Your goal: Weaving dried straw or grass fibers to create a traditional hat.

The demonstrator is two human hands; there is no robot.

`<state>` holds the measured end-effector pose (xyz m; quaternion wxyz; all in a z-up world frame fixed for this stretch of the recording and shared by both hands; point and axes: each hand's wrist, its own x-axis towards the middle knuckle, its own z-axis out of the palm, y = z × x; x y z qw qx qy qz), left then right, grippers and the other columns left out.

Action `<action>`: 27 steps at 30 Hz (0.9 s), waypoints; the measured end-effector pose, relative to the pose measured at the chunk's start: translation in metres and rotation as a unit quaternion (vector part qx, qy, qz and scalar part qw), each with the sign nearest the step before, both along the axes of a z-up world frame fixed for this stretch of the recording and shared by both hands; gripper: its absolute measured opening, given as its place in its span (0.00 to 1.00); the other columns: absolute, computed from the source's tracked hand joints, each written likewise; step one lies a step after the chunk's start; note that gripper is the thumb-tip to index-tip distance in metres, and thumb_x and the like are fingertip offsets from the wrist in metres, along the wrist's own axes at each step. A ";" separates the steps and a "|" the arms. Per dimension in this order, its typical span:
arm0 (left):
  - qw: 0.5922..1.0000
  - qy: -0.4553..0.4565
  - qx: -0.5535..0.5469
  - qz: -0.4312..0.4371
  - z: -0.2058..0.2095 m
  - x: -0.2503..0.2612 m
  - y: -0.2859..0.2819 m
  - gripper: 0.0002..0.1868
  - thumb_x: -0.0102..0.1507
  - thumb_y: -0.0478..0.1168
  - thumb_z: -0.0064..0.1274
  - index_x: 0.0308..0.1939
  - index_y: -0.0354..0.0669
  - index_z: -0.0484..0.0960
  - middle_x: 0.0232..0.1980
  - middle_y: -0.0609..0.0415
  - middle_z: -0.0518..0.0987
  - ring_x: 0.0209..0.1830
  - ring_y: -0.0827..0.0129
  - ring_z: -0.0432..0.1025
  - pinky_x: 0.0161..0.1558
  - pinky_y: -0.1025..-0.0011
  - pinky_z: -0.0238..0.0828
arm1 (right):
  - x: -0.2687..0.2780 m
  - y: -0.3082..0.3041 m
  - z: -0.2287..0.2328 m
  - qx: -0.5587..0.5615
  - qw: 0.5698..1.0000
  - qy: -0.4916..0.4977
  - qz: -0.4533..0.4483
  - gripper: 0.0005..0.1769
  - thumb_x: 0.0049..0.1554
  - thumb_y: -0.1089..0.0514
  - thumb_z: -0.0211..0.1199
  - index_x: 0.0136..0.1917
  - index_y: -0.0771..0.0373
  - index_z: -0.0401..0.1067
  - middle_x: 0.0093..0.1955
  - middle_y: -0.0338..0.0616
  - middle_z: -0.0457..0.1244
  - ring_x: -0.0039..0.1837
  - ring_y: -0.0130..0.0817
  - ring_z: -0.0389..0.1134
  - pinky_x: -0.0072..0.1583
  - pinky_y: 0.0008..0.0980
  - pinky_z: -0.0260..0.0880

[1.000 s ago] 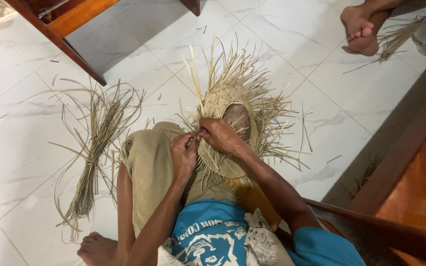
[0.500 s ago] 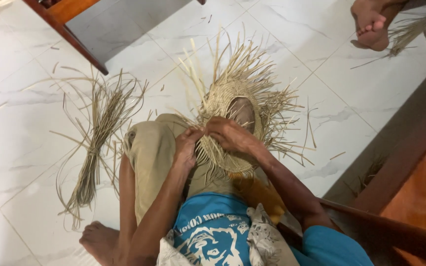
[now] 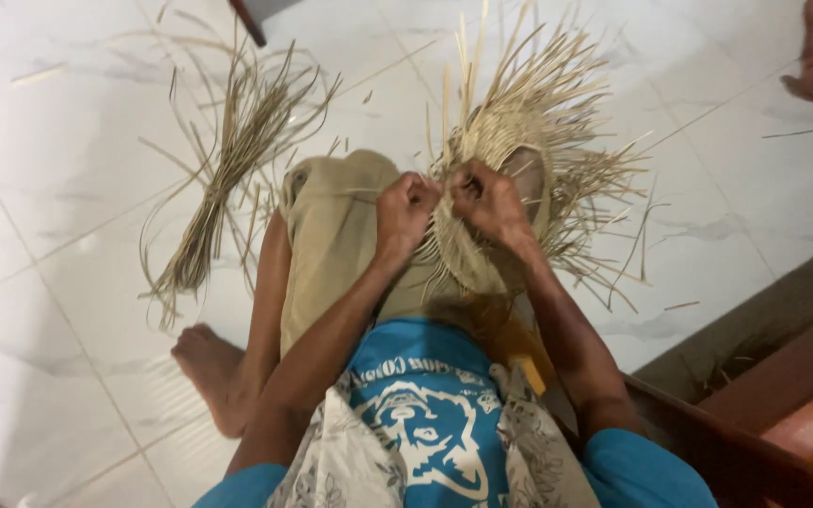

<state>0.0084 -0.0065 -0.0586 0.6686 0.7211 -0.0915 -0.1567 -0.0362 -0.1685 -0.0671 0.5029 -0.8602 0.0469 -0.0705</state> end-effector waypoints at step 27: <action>0.987 0.031 0.081 -0.135 -0.025 0.031 0.018 0.10 0.54 0.43 0.58 0.30 0.40 0.82 0.24 0.51 0.75 0.26 0.70 0.69 0.29 0.73 0.65 | -0.004 0.019 0.025 -0.078 0.996 -0.046 -0.011 0.10 0.48 0.67 0.60 0.46 0.63 0.71 0.36 0.53 0.63 0.41 0.50 0.69 0.41 0.40 0.68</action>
